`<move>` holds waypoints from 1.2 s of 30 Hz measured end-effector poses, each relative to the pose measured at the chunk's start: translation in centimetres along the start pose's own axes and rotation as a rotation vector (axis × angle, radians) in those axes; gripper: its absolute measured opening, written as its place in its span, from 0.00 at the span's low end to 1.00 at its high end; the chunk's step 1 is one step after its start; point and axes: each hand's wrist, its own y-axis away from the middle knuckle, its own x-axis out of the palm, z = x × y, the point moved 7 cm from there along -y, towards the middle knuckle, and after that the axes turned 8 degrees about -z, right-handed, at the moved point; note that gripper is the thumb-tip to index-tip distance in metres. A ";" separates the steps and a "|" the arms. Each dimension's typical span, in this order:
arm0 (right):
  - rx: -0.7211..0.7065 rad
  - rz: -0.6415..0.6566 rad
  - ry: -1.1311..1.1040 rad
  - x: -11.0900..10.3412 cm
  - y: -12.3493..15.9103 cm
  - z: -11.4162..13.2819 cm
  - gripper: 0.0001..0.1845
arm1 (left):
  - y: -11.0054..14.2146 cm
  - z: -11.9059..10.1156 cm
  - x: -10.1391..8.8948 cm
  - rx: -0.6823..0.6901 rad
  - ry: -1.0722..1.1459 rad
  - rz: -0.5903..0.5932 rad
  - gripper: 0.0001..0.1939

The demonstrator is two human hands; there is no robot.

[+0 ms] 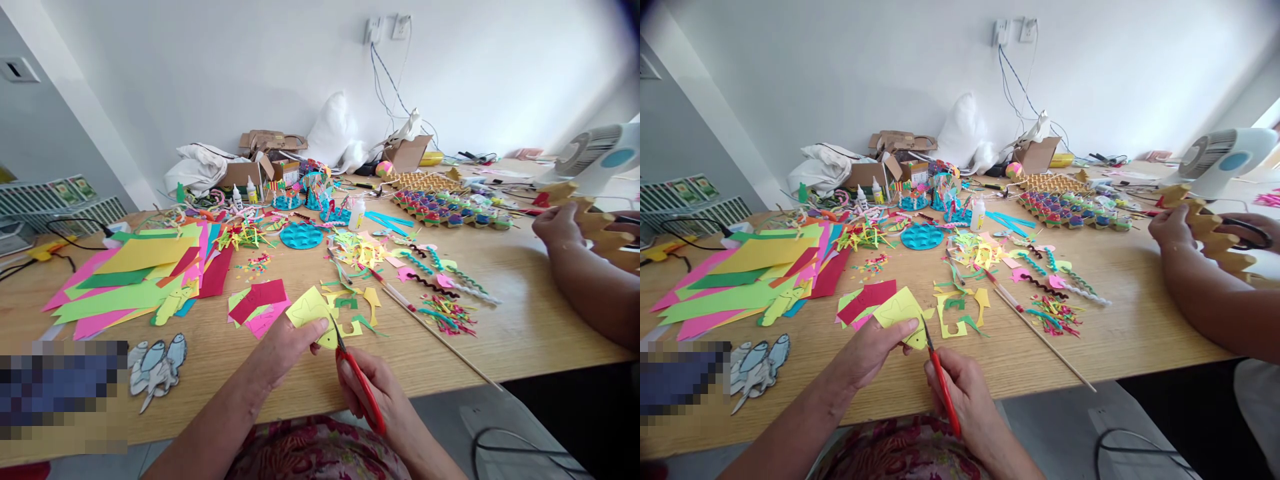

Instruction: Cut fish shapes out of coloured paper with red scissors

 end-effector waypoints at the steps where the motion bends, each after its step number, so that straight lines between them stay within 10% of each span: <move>1: 0.003 -0.002 -0.004 0.0 0.0 0.0 0.27 | 0.0 0.0 0.0 0.003 0.005 -0.002 0.08; 36: -0.018 -0.005 0.023 -0.1 0.0 0.2 0.27 | 0.1 0.0 0.0 0.003 -0.014 0.005 0.09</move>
